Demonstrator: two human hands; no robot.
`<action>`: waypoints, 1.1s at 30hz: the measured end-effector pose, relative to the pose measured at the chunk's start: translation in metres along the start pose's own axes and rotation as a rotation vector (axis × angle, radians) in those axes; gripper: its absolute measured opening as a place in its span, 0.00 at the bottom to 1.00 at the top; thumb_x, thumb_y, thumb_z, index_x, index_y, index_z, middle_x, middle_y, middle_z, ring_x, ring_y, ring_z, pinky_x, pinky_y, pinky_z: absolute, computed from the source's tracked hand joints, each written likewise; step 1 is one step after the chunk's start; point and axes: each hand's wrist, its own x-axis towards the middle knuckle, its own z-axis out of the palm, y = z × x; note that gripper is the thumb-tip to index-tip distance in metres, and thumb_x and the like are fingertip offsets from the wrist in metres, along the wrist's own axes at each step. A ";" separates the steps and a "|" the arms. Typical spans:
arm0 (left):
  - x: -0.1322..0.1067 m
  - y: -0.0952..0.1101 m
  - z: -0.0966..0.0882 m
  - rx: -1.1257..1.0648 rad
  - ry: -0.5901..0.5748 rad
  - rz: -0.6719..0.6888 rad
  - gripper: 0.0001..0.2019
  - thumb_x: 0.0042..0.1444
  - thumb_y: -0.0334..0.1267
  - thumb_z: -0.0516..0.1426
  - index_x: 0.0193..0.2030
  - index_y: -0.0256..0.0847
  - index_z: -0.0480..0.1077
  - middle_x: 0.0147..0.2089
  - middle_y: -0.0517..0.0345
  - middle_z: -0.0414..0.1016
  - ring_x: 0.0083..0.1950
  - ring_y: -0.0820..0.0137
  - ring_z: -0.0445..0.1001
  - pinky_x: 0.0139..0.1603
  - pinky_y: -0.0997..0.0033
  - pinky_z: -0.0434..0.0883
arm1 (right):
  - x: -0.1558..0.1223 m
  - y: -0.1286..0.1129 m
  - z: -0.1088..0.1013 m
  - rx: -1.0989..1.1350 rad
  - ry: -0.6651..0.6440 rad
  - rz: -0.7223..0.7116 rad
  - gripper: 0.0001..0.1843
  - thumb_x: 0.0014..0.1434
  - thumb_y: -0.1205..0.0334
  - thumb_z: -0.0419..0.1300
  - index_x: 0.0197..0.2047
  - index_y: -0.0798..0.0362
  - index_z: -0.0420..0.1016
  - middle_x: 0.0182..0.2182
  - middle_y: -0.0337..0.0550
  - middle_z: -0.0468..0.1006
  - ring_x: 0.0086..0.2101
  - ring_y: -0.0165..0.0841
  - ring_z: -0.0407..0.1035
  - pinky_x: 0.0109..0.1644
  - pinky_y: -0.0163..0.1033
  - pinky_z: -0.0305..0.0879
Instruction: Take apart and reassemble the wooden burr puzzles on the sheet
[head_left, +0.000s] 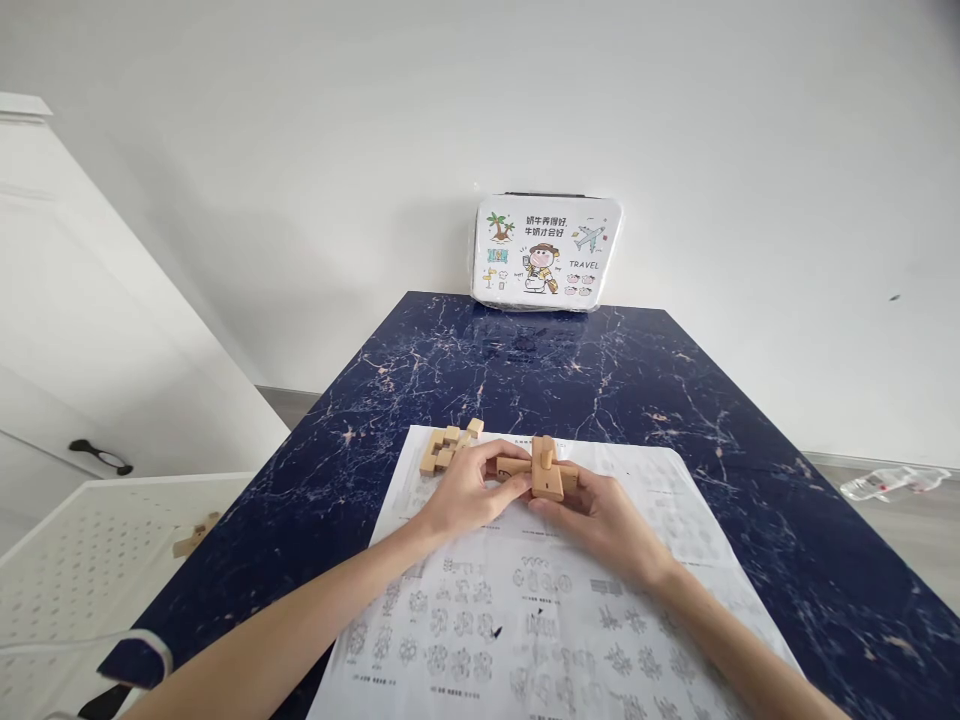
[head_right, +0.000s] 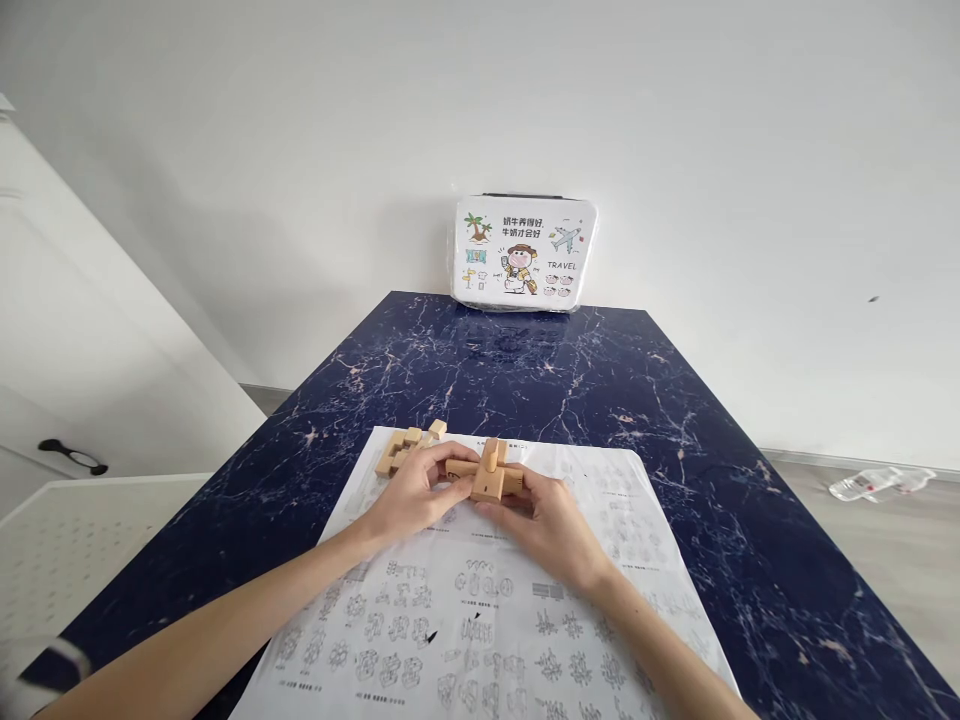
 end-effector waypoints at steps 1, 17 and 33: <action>-0.001 0.001 0.000 -0.030 0.009 0.001 0.11 0.62 0.40 0.64 0.50 0.41 0.76 0.48 0.50 0.83 0.48 0.59 0.82 0.50 0.59 0.77 | 0.000 0.000 0.000 0.005 0.008 0.000 0.19 0.63 0.51 0.69 0.54 0.48 0.80 0.52 0.50 0.86 0.51 0.46 0.82 0.59 0.54 0.78; -0.007 0.000 -0.003 -0.006 -0.138 -0.080 0.50 0.49 0.52 0.74 0.76 0.53 0.57 0.67 0.46 0.67 0.68 0.46 0.71 0.68 0.41 0.68 | 0.002 0.003 0.004 0.145 0.069 -0.004 0.35 0.57 0.52 0.76 0.61 0.46 0.63 0.53 0.56 0.85 0.52 0.49 0.82 0.58 0.57 0.79; 0.000 0.004 -0.003 0.068 -0.021 -0.017 0.33 0.50 0.50 0.72 0.63 0.45 0.74 0.58 0.48 0.81 0.59 0.50 0.78 0.59 0.48 0.75 | -0.002 -0.008 0.003 0.173 0.027 -0.012 0.40 0.62 0.38 0.69 0.64 0.44 0.53 0.54 0.58 0.84 0.52 0.49 0.82 0.56 0.58 0.78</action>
